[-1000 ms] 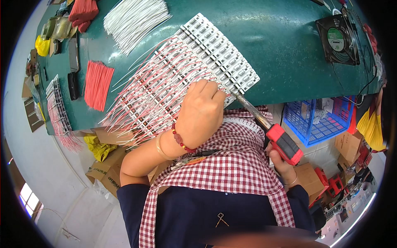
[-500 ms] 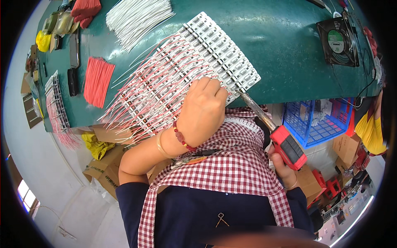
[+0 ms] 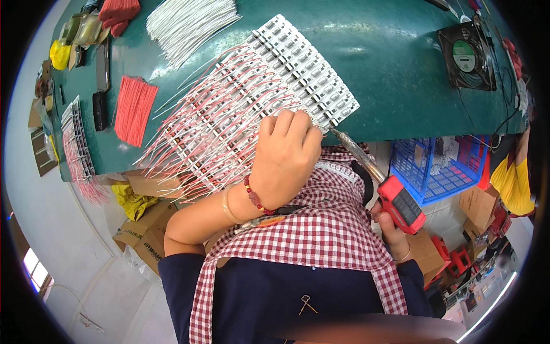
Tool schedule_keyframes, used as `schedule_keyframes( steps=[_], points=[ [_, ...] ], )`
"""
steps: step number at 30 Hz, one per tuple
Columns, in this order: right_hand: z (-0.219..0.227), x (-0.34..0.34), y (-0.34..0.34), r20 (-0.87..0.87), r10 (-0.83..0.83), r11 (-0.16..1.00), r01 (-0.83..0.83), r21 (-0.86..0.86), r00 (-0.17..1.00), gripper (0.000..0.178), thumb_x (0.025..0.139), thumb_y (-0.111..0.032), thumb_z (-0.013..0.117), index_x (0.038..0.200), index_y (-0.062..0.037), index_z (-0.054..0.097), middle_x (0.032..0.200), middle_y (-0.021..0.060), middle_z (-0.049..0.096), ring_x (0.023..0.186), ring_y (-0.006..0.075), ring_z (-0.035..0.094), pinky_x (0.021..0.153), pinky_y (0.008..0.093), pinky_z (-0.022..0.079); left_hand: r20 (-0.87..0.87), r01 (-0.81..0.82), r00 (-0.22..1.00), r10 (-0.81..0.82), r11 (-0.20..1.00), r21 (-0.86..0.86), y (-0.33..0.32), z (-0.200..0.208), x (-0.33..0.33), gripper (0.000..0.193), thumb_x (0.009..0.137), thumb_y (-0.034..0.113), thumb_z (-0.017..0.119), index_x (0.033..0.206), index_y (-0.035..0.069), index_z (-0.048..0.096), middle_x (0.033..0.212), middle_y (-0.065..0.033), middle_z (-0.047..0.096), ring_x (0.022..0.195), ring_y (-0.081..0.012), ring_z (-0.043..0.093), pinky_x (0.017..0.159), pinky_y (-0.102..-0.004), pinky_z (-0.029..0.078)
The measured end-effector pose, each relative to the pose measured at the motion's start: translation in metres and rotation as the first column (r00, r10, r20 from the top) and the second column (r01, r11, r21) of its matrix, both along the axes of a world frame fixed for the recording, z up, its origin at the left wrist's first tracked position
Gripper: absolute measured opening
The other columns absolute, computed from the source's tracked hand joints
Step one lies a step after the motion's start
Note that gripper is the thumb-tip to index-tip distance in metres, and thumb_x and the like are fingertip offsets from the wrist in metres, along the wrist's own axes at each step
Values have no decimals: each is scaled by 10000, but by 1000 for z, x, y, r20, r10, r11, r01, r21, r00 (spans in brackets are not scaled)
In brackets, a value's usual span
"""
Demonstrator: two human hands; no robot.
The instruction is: The person solders red wires and white wires to a strip of electronic components on a circuit board using a soldering iron.
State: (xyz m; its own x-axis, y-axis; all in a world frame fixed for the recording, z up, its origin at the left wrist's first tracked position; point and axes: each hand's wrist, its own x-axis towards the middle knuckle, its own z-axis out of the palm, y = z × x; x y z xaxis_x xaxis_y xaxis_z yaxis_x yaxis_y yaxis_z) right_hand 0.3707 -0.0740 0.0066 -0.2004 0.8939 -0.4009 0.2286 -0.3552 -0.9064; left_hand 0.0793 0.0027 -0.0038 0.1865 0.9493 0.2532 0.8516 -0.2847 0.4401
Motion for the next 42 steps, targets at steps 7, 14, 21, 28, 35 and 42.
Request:
schedule_keyframes(
  steps=[7,14,21,28,35,42],
  points=[
    [-6,3,0,30,61,998,-60,-32,998,267,844,-282,729,884,-22,684,810,64,667,714,169,651,653,296,511,3,-42,999,42,997,-69,2,-4,2,150,712,28,685,811,69,580,986,-42,590,906,-239,547,794,-392,375],
    [-11,-1,4,51,83,996,-85,40,995,225,840,-253,717,875,-35,676,795,58,657,683,170,650,619,296,504,22,-47,999,49,996,-81,4,-7,2,152,709,30,686,814,65,582,978,-38,588,912,-238,547,806,-393,375],
    [-20,4,1,63,115,993,-116,9,991,232,840,-246,715,873,-21,672,790,63,659,682,175,650,618,297,507,7,-51,999,52,994,-96,6,-7,3,156,700,24,679,816,62,583,967,-41,585,903,-241,544,807,-391,376],
    [-12,-1,3,44,61,997,-63,34,997,248,844,-262,714,865,-18,674,789,74,667,682,181,648,618,303,506,6,-47,999,48,993,-111,7,-5,1,158,695,22,672,824,59,589,964,-43,586,901,-239,544,805,-389,377],
    [-19,-2,6,87,128,985,-137,103,988,227,849,-254,701,844,-29,675,773,71,669,657,195,650,607,314,510,-6,-51,999,51,992,-119,8,-5,1,148,700,29,670,823,60,593,964,-40,587,894,-236,546,796,-389,376],
    [-19,-2,3,97,118,981,-131,145,988,209,843,-236,697,859,-28,683,774,77,671,658,206,658,595,312,509,0,-47,999,48,992,-119,6,-5,0,146,706,29,670,830,58,599,962,-40,585,889,-235,548,782,-390,377]
  ],
)
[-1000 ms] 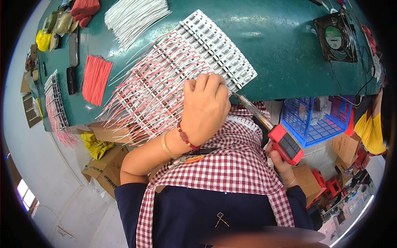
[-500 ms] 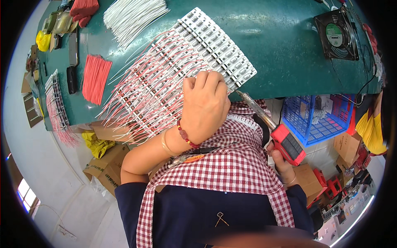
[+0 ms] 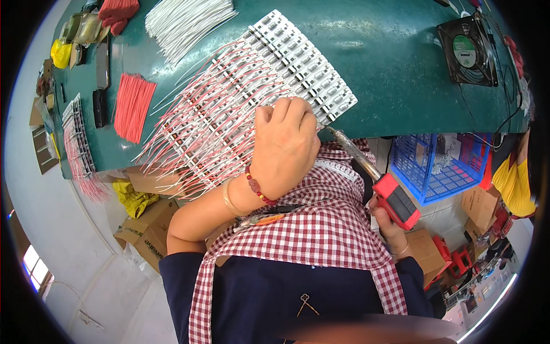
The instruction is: The person solders red wires and white wires to a strip of electronic components on a circuit board using a soldering iron.
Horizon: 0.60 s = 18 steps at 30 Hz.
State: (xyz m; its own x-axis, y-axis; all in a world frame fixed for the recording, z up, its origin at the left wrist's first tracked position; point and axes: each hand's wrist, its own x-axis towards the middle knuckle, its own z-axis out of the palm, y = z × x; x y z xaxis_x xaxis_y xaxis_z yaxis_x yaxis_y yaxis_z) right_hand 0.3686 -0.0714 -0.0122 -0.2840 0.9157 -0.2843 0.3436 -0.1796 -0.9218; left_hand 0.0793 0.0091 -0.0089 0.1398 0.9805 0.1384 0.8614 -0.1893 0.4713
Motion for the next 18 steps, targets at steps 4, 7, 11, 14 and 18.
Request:
schedule_keyframes(
  steps=[4,7,11,14,18],
  points=[
    [1,1,1,-21,-7,1000,8,27,1000,196,850,-218,688,868,-23,684,780,86,676,657,213,655,591,317,508,-7,-4,1000,4,1000,-6,0,0,-1,143,711,29,668,835,58,602,964,-41,585,890,-235,548,782,-391,377],
    [-3,5,1,-25,1,999,0,38,1000,201,853,-221,692,879,-21,683,782,91,678,656,217,651,589,318,504,-7,2,1000,-2,1000,-2,1,-1,0,143,715,26,666,839,56,603,966,-41,585,888,-235,549,783,-390,377],
    [-2,4,6,-86,-37,998,42,50,996,250,873,-253,695,893,-4,673,776,88,665,665,193,642,596,304,499,-7,-10,1000,10,999,33,0,2,1,131,712,31,671,811,63,591,966,-37,578,882,-236,537,765,-381,370],
    [-4,-2,14,-241,-116,993,113,-23,964,352,911,-314,668,1020,19,635,771,82,639,638,161,598,595,290,483,-45,-21,999,19,998,-53,-7,10,1,236,738,80,711,960,68,632,1104,-69,590,1012,-275,550,864,-430,389],
    [-9,-10,25,-325,-163,987,158,-43,931,517,933,-436,636,1188,-14,481,722,84,542,574,135,487,573,300,447,-257,-132,961,99,985,-114,-47,9,-21,658,822,200,726,1433,156,484,1485,-159,436,1351,-424,403,1105,-646,220]
  ],
)
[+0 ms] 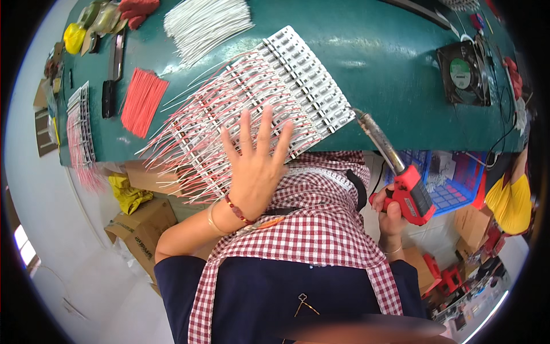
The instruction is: The person solders red wires and white wires to a strip of electronic components on a circuit board using a soldering iron.
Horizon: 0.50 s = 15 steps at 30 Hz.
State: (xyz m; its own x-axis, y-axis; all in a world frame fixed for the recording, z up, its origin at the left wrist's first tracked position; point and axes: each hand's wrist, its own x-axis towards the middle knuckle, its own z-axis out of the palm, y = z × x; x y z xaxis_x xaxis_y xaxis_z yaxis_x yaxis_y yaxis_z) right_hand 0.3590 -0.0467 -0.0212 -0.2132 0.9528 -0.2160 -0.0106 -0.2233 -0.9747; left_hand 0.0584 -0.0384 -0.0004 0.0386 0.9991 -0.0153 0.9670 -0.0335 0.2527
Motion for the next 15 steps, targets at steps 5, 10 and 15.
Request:
schedule_keyframes(
  steps=[5,10,15],
  points=[
    [-2,-9,34,-183,-25,987,53,150,983,448,966,-369,587,1187,3,469,764,96,551,565,121,485,524,283,460,-270,2,963,9,999,40,-28,-1,-3,549,931,168,548,1473,168,462,1520,-215,404,1380,-437,401,1078,-695,244],
    [15,2,48,-276,-126,939,204,277,953,357,1009,-277,507,1224,6,477,830,104,570,557,124,470,529,270,436,-105,9,995,-4,998,55,-31,85,-35,587,885,81,548,1464,122,461,1471,-215,461,1334,-399,471,1039,-595,389],
    [24,-7,72,-318,-201,898,304,319,927,356,1009,-288,512,1201,12,491,778,109,567,519,117,450,496,233,413,339,-243,907,248,968,-60,-53,190,-148,655,832,-74,543,1469,29,428,1161,-197,655,994,-242,674,845,-303,534]
  ],
)
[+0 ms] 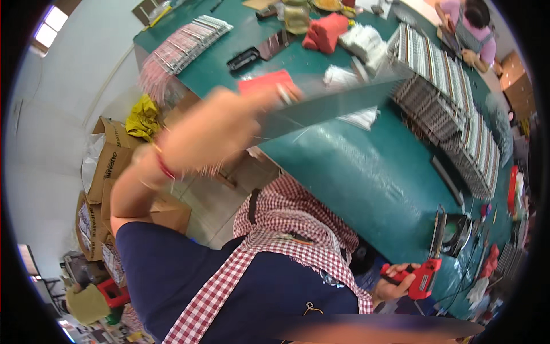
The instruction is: The person solders red wires and white wires to a strip of electronic components on a circuit board using a soldering iron.
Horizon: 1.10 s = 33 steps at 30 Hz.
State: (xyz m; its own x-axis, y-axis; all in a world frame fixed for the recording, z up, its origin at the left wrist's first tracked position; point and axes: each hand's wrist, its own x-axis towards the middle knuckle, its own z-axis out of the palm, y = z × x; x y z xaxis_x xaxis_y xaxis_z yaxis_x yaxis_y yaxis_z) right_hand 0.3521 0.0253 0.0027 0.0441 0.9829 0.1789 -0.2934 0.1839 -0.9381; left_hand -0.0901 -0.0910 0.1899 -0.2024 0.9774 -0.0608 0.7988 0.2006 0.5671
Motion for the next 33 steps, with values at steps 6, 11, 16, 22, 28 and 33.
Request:
schedule_keyframes(
  steps=[6,11,16,22,28,33],
  points=[
    [14,-29,12,-49,66,995,-69,-67,997,282,1026,-281,526,1160,-36,486,750,68,558,489,101,439,478,236,399,244,-390,908,341,900,192,-74,111,-190,670,826,-14,564,1479,-8,414,1321,-92,594,1171,-152,554,1022,-287,432],
    [14,-57,21,18,31,1000,-31,1,999,286,1025,-283,535,1150,-32,478,729,66,553,468,94,432,434,221,379,-805,-346,371,462,874,342,-47,-4,-378,503,825,-25,533,1316,80,504,997,-280,670,913,-452,661,760,-523,543],
    [27,-51,19,27,50,991,-46,-125,998,269,1037,-273,522,1184,-52,479,765,82,583,503,138,501,472,295,472,-915,-535,57,400,786,311,-56,-167,-447,392,969,165,464,1356,204,520,1065,-59,675,944,-272,689,792,-514,527],
    [26,-33,18,86,49,996,-42,-75,995,303,1041,-264,506,1243,-41,478,776,82,592,506,129,499,462,293,460,-756,-816,276,594,560,142,-9,-186,-405,416,999,183,440,1413,175,484,1351,-119,572,1253,-340,540,1017,-717,336],
    [48,-77,31,-39,12,999,-13,-30,999,339,1018,-275,532,1222,-8,495,755,68,568,499,91,479,435,243,431,-691,-318,420,588,809,495,138,-144,-289,471,899,148,551,1366,90,520,1349,-138,556,1274,-343,504,1009,-636,371],
    [66,-82,28,-187,-90,995,95,20,978,414,1042,-314,473,1297,12,481,778,73,557,522,90,476,468,239,431,-658,471,753,-21,715,516,335,-127,-57,579,826,242,704,1356,82,534,1370,-158,550,1321,-346,475,1080,-466,390]
  ],
)
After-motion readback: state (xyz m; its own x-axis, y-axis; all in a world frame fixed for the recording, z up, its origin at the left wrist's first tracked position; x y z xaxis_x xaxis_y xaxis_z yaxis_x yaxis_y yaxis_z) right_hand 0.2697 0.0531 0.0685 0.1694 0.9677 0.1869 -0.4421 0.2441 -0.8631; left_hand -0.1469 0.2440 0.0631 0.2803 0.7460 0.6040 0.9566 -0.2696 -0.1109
